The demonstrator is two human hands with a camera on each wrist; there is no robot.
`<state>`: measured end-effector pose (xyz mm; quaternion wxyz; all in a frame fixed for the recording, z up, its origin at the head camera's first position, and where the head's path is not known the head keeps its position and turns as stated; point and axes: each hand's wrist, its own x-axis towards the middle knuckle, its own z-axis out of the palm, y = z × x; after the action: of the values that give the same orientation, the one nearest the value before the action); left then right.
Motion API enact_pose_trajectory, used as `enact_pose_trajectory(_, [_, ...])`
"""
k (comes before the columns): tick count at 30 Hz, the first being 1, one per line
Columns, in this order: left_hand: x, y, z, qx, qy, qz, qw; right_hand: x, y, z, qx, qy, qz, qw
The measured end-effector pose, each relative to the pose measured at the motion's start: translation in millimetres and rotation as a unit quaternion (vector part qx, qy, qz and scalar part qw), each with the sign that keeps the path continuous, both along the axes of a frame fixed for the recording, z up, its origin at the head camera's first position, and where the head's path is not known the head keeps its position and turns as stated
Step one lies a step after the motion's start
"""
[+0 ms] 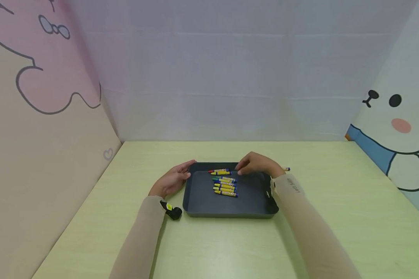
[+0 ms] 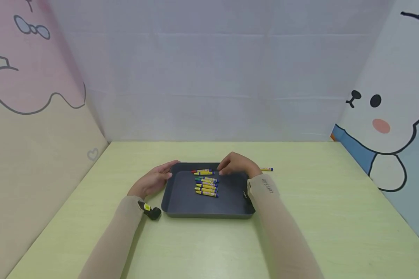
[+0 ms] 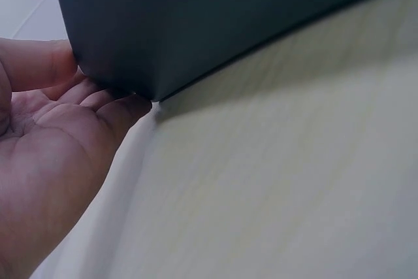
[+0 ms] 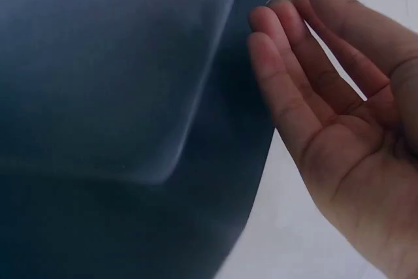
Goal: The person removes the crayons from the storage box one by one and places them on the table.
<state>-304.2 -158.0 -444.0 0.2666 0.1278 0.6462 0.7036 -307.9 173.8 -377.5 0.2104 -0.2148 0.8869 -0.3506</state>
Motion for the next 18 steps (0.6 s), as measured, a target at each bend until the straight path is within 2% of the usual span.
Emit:
enact_pose_trajectory(11, [0.1,-0.8,-1.0,0.001,0.006,-0.002,1.0,-3.6,-11.8,-12.7,0.028,0.003,0.029,0.999])
enact_pose_trajectory(18, [0.1,-1.1,-0.6,0.002,0.007,-0.001,1.0,-0.9,-15.4,-13.5,0.037,0.001,0.026,0.999])
